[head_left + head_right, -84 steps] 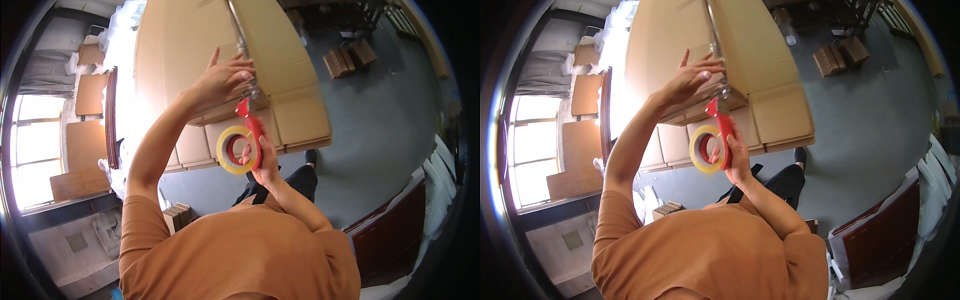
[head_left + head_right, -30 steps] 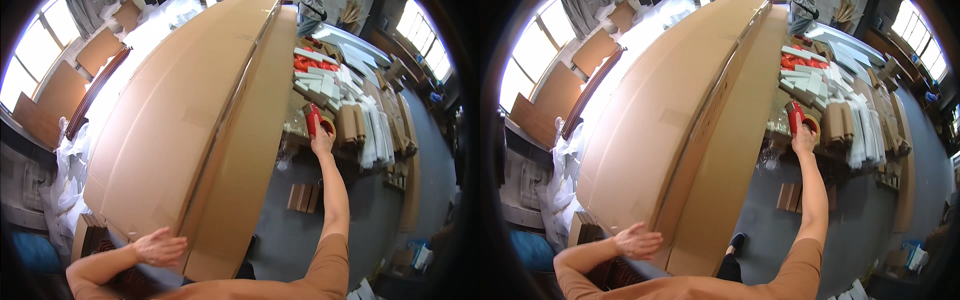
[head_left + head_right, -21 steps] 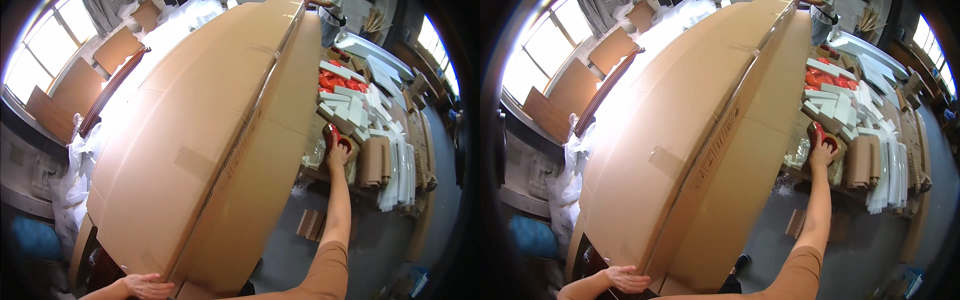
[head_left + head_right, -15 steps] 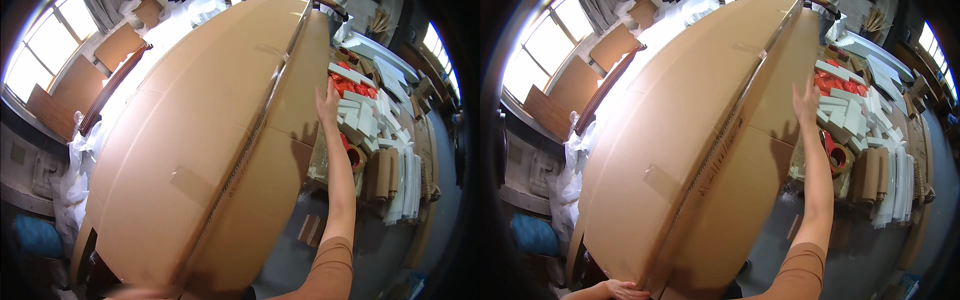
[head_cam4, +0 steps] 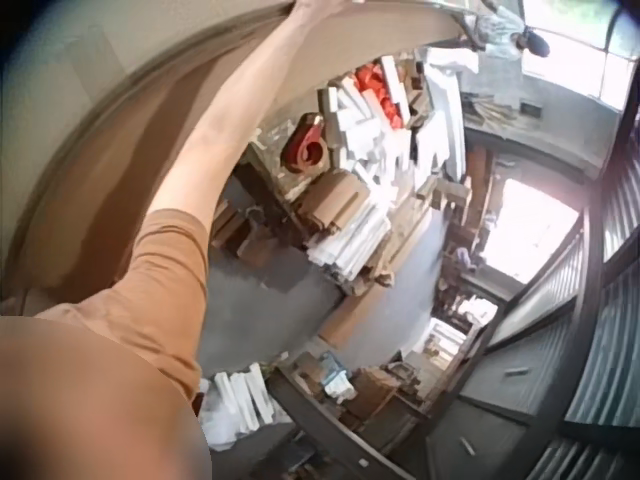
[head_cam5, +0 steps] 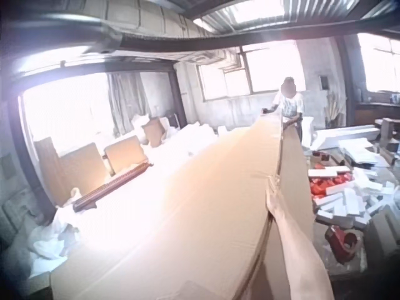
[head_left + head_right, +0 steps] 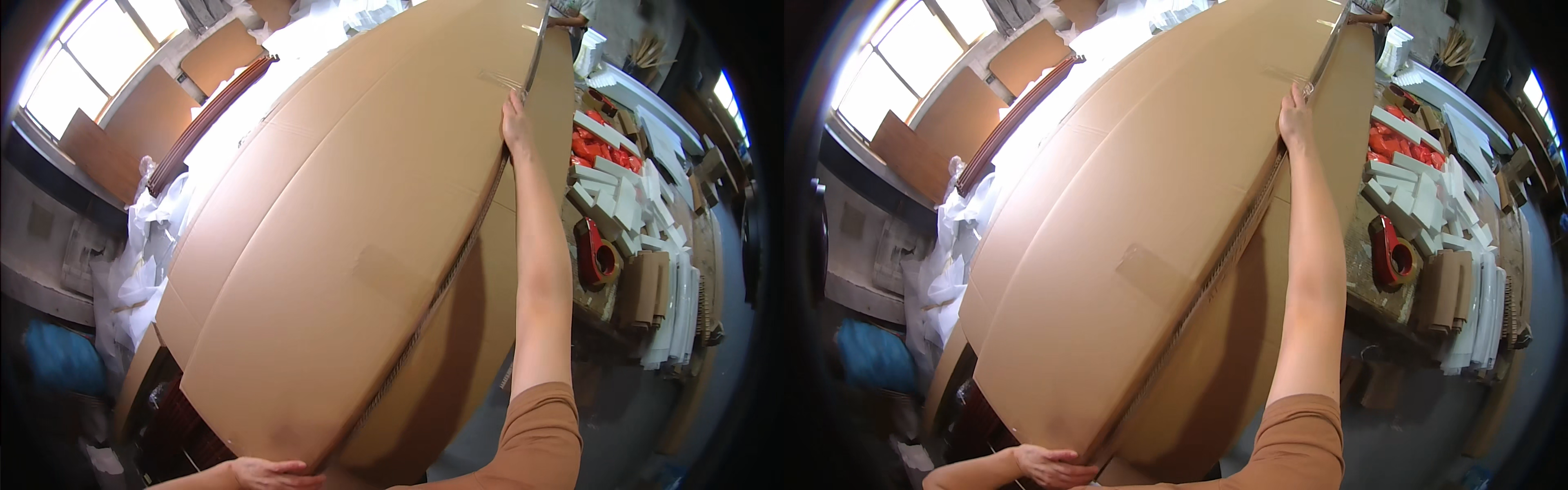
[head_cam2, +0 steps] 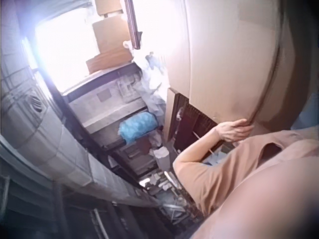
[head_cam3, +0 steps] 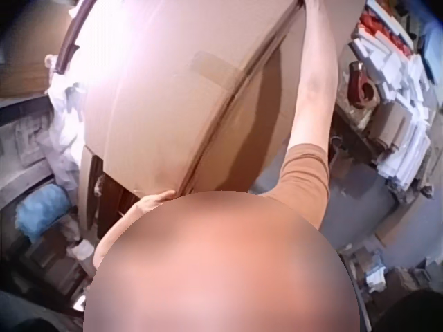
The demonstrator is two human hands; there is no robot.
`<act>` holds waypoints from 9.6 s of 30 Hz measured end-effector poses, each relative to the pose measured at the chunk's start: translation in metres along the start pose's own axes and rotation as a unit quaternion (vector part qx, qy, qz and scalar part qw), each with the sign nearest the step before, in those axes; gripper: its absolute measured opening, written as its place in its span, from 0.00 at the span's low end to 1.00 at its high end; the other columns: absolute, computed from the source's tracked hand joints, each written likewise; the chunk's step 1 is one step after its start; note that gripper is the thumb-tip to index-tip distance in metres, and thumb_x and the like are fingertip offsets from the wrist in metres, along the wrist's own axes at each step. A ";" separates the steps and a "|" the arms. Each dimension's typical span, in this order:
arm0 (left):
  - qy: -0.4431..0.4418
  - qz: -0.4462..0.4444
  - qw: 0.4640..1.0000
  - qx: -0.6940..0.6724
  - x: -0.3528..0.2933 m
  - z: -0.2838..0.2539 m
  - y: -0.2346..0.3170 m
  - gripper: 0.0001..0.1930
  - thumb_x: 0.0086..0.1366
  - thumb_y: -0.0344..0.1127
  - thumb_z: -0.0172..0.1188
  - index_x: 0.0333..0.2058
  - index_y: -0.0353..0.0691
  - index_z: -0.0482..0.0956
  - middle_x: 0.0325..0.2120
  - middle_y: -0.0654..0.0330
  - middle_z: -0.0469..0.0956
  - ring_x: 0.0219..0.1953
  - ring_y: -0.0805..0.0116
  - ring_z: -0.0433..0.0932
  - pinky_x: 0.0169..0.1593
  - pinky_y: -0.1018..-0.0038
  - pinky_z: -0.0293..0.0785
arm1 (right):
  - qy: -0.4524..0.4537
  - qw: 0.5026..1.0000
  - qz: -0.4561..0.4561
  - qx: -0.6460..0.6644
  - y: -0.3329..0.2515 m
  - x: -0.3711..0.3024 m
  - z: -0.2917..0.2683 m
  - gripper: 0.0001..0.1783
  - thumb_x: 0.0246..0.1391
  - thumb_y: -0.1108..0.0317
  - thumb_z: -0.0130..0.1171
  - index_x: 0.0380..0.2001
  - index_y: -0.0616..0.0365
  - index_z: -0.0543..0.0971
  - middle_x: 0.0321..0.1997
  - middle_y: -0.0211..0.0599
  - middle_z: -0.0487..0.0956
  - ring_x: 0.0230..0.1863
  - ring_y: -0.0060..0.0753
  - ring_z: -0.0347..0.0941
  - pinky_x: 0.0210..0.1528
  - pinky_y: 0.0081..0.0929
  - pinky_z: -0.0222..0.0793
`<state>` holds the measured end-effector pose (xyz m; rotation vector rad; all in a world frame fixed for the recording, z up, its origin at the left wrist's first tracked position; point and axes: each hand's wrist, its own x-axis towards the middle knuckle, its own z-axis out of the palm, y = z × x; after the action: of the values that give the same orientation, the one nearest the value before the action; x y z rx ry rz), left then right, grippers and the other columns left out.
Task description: The person assembles a large cardboard box by folding flaps and securing them with packing tape. They insert white foam inserts and use a tape dispenser to seal the seams. The finished box is then lifted and moved across the room.
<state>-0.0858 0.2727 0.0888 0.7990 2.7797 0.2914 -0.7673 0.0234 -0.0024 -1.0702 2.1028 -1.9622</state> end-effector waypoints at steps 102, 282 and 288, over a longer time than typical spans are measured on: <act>0.232 -0.256 0.510 -0.787 1.020 0.114 0.460 0.25 0.72 0.49 0.43 0.59 0.39 0.67 0.56 0.55 0.72 0.57 0.56 0.71 0.59 0.61 0.69 | 0.076 0.807 0.291 0.508 -0.070 -0.766 -1.348 0.27 0.65 0.50 0.47 0.60 0.55 0.68 0.63 0.38 0.70 0.63 0.40 0.65 0.64 0.42 0.63; -0.035 -0.830 0.492 -0.261 1.917 0.384 0.708 0.33 0.69 0.58 0.41 0.62 0.38 0.62 0.60 0.43 0.65 0.63 0.46 0.61 0.64 0.57 0.58 | 0.456 0.348 0.725 0.381 0.720 -1.045 -2.053 0.31 0.60 0.39 0.49 0.56 0.51 0.71 0.50 0.34 0.76 0.51 0.33 0.73 0.51 0.37 0.72; 0.054 -0.835 0.177 -0.518 1.909 0.462 0.658 0.43 0.67 0.72 0.30 0.67 0.43 0.57 0.68 0.58 0.54 0.65 0.44 0.58 0.64 0.47 0.53 | 0.496 0.403 0.673 0.373 0.725 -1.065 -1.999 0.44 0.59 0.30 0.42 0.66 0.54 0.60 0.58 0.41 0.71 0.54 0.39 0.69 0.54 0.37 0.65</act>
<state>-1.2043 1.9121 -0.5053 -2.2727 0.9845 1.1964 -1.2661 2.2372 -0.7157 1.7855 0.7958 -1.8134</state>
